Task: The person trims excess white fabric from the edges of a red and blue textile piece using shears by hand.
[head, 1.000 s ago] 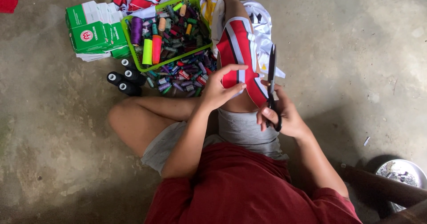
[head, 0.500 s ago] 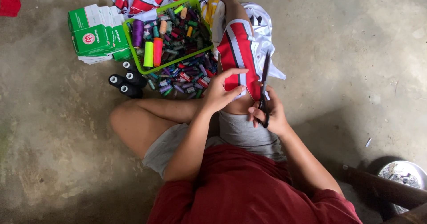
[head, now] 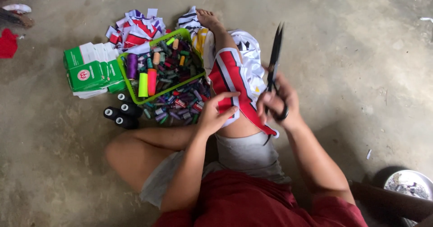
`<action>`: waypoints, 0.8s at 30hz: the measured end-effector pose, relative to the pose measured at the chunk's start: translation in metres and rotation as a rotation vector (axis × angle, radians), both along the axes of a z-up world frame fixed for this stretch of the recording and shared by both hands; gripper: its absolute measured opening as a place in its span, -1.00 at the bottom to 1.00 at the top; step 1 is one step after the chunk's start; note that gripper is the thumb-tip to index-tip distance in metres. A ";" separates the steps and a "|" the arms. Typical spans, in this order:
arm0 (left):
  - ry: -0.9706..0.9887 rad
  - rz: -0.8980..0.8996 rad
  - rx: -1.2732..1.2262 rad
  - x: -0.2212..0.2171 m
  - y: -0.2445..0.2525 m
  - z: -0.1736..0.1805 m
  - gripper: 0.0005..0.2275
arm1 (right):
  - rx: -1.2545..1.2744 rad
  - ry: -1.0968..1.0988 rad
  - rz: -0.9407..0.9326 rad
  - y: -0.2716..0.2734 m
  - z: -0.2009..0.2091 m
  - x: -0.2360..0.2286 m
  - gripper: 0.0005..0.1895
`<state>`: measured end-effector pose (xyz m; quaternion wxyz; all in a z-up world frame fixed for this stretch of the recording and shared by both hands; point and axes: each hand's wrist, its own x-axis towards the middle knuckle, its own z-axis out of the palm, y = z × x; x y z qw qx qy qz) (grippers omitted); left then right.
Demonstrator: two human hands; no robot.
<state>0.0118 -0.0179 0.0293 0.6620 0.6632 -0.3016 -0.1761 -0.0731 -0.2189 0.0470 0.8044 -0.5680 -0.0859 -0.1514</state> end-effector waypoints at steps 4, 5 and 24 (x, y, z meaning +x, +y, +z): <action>-0.021 0.005 -0.002 -0.001 -0.001 0.005 -0.66 | -0.021 -0.119 -0.065 -0.001 0.058 0.016 -0.23; -0.028 0.002 -0.003 0.001 -0.001 0.008 -0.66 | -0.023 -0.125 -0.069 0.001 0.063 0.018 -0.23; -0.135 0.004 0.029 -0.006 -0.005 0.027 -0.53 | -0.092 -0.090 -0.074 0.002 0.090 0.005 -0.23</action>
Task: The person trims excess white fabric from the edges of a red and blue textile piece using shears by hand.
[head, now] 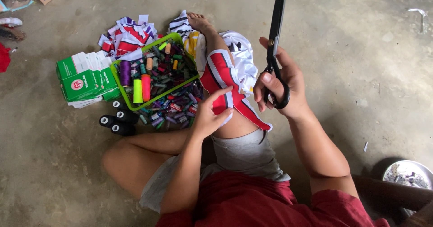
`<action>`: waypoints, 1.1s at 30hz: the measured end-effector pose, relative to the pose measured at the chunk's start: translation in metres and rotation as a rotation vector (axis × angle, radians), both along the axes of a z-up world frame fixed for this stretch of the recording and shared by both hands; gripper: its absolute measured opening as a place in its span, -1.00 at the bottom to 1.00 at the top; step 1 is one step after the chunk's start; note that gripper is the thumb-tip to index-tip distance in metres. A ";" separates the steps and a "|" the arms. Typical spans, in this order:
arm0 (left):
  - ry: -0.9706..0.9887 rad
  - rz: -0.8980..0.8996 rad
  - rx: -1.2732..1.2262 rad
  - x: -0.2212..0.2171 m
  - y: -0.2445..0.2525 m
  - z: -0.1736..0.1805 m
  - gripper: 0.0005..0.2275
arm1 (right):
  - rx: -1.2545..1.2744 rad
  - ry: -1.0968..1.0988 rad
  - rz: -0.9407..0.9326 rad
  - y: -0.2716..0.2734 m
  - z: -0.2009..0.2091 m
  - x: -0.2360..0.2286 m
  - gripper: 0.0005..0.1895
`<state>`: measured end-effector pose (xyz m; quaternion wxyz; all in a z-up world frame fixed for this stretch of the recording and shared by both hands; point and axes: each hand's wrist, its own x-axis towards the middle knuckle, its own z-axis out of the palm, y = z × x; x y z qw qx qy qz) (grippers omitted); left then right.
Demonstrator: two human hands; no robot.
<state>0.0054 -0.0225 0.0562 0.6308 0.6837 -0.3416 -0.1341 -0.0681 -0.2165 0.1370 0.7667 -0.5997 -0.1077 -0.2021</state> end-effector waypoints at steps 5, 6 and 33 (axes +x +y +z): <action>-0.009 0.025 -0.029 0.002 -0.004 0.006 -0.53 | -0.008 0.020 0.018 0.003 -0.007 -0.010 -0.21; -0.024 0.034 -0.037 0.003 -0.005 0.008 -0.52 | -0.019 0.022 0.022 0.005 -0.008 -0.012 -0.19; -0.121 0.026 -0.277 0.046 -0.021 0.031 -0.50 | 0.027 0.053 0.257 0.019 -0.085 -0.041 -0.25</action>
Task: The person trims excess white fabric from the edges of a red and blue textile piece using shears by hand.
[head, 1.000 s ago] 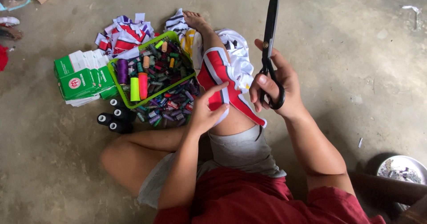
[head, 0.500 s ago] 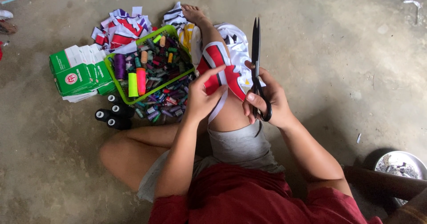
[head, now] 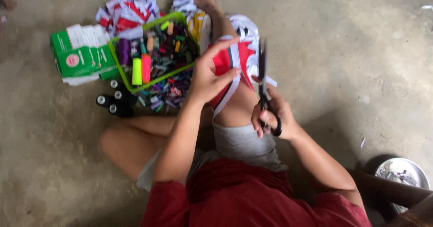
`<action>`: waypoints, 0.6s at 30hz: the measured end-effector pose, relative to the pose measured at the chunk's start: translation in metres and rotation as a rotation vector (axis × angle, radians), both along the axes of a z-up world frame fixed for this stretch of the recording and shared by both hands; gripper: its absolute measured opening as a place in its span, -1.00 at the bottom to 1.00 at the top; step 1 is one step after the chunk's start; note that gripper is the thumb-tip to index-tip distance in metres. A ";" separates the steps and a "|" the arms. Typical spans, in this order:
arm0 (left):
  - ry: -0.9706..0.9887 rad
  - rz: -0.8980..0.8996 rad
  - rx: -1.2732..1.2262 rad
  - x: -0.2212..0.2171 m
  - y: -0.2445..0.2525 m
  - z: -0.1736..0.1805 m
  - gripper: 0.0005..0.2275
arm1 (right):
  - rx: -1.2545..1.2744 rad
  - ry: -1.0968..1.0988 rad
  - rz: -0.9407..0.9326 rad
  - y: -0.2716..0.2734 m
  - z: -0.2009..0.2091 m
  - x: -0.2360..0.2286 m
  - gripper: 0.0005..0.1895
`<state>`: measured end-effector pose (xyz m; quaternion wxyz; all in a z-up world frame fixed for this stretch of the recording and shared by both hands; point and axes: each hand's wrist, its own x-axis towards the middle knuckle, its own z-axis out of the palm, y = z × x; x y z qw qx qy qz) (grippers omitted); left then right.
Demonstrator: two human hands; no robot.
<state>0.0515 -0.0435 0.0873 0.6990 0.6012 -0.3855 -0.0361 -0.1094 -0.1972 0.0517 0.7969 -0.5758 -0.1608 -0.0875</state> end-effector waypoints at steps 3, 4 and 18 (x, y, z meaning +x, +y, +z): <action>0.025 -0.014 -0.042 -0.003 0.003 0.002 -0.48 | 0.003 0.051 0.100 0.016 -0.007 -0.018 -0.22; 0.059 -0.022 -0.069 -0.006 0.004 0.006 -0.49 | -0.006 0.072 0.128 0.023 -0.004 -0.024 -0.24; 0.069 -0.124 -0.031 -0.008 0.022 0.002 -0.42 | 0.153 0.093 0.220 0.034 -0.022 -0.027 -0.14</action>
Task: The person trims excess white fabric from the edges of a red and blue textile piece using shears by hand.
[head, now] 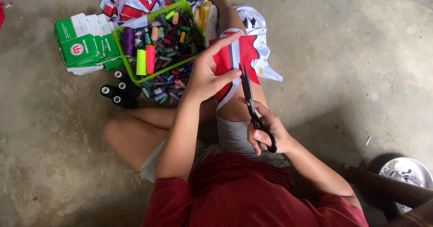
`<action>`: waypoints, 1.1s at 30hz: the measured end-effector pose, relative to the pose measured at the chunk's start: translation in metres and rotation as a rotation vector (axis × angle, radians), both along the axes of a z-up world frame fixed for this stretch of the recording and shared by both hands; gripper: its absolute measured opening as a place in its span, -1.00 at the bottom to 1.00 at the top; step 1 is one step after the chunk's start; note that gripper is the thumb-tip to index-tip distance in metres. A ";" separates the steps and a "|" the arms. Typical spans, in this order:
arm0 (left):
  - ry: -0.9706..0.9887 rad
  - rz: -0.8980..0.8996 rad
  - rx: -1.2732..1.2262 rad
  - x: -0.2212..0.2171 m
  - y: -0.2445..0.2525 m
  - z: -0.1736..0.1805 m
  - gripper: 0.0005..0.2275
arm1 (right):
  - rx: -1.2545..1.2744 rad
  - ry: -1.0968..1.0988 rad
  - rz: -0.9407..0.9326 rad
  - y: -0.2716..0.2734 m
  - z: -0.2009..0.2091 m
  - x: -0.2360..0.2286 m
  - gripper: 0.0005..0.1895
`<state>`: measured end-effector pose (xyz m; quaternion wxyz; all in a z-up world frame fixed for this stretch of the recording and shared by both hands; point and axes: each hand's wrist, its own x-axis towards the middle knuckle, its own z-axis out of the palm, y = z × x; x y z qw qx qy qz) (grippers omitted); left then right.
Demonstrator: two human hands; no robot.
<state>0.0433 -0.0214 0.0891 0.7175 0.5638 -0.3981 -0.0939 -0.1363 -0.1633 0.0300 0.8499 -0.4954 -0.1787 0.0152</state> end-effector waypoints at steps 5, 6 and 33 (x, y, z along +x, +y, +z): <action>0.006 -0.014 -0.001 -0.002 0.002 -0.001 -0.40 | 0.028 -0.010 0.012 0.002 -0.004 -0.003 -0.16; 0.008 -0.021 -0.002 -0.003 0.002 -0.002 -0.39 | 0.010 -0.007 0.004 0.003 -0.004 -0.004 -0.15; 0.281 0.005 -0.032 -0.007 -0.022 -0.080 -0.33 | 0.008 -0.295 -0.306 -0.040 0.085 0.043 -0.06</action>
